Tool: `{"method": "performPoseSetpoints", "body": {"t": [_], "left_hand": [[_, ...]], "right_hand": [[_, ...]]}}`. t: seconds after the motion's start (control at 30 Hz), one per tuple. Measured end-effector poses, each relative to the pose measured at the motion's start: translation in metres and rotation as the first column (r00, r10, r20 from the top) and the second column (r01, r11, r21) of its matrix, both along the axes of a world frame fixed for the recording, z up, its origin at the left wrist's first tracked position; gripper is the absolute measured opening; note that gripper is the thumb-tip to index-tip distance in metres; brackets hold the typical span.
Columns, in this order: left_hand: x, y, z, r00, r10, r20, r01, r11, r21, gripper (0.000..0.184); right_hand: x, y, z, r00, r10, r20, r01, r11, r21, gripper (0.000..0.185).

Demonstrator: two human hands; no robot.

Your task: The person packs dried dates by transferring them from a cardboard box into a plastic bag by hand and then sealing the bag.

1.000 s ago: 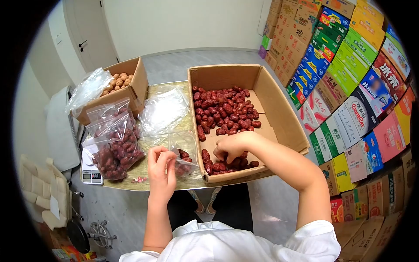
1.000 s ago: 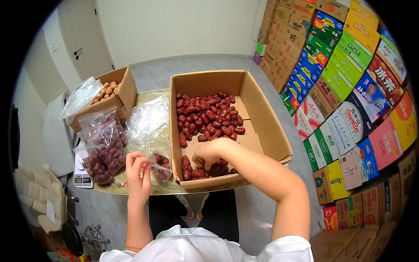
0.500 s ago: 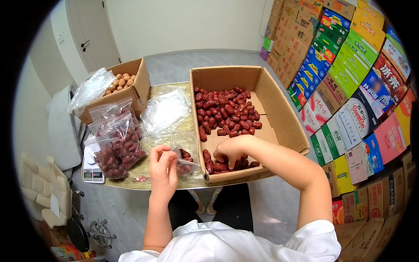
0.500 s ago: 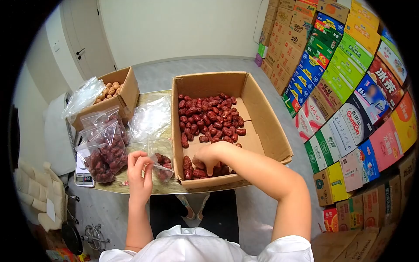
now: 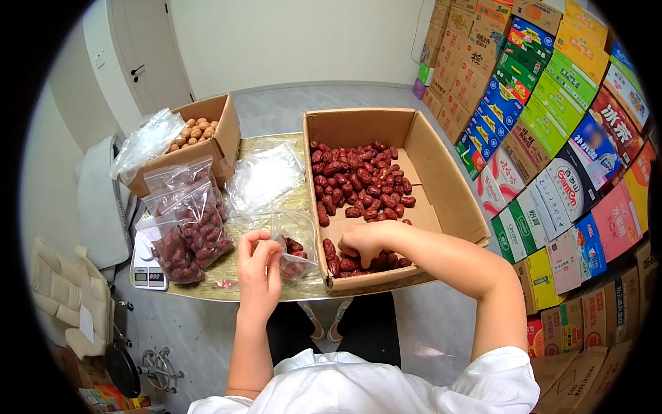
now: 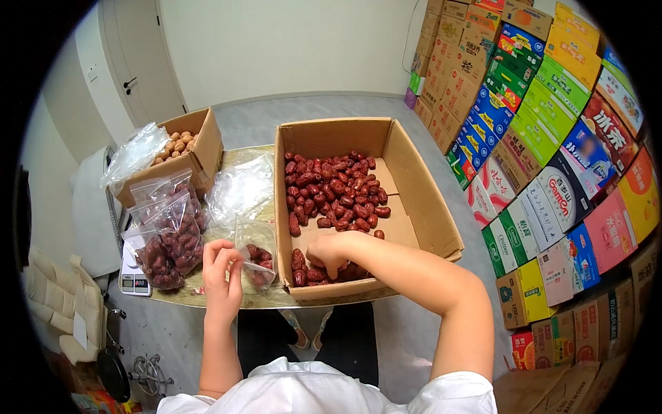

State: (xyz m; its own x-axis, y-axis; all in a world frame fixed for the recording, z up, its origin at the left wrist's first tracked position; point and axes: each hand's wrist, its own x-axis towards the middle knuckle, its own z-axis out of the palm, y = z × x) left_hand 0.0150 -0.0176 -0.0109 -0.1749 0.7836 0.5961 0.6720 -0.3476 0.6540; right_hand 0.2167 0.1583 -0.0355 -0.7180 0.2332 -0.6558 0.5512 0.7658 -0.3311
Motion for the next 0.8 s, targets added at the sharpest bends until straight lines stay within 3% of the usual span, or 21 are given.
{"method": "performPoseSetpoints", "body": {"t": [0.07,0.13,0.27,0.43,0.53,0.67,0.77,0.8], "left_hand": [[-0.001,0.0,-0.001,1.0,0.0,0.016,0.0,1.0,0.002,0.015],[-0.001,0.0,0.0,1.0,0.003,0.008,-0.003,1.0,0.003,0.015],[0.001,0.0,0.0,1.0,0.0,0.001,0.0,1.0,0.007,0.016],[0.0,-0.001,-0.001,1.0,0.002,0.003,-0.002,1.0,-0.001,0.016],[0.0,-0.001,-0.001,1.0,0.004,0.003,-0.004,1.0,-0.001,0.016],[0.0,-0.001,-0.001,1.0,0.0,0.025,0.0,1.0,0.011,0.016],[-0.001,-0.003,0.0,1.0,0.008,0.017,-0.008,1.0,0.011,0.016],[-0.002,-0.004,-0.001,1.0,0.017,0.02,-0.017,1.0,0.014,0.016]], "right_hand": [[0.0,-0.001,0.002,1.0,0.006,0.008,-0.006,1.0,0.008,0.041],[0.0,-0.007,0.011,0.987,0.123,-0.103,-0.114,0.99,0.083,0.046],[-0.004,-0.011,0.008,0.997,0.074,-0.022,-0.07,0.986,0.149,0.049],[-0.003,-0.011,0.025,0.992,0.072,-0.103,-0.035,0.947,0.318,0.048],[-0.001,-0.007,0.018,0.987,0.139,-0.077,-0.11,0.947,0.303,0.049],[0.001,-0.001,0.018,0.989,0.105,-0.104,-0.071,0.955,0.287,0.045],[0.003,0.015,0.028,0.895,-0.079,-0.438,0.201,0.95,0.239,0.035],[0.005,0.012,0.047,0.805,-0.1,-0.585,0.262,0.944,0.2,0.031]]}}
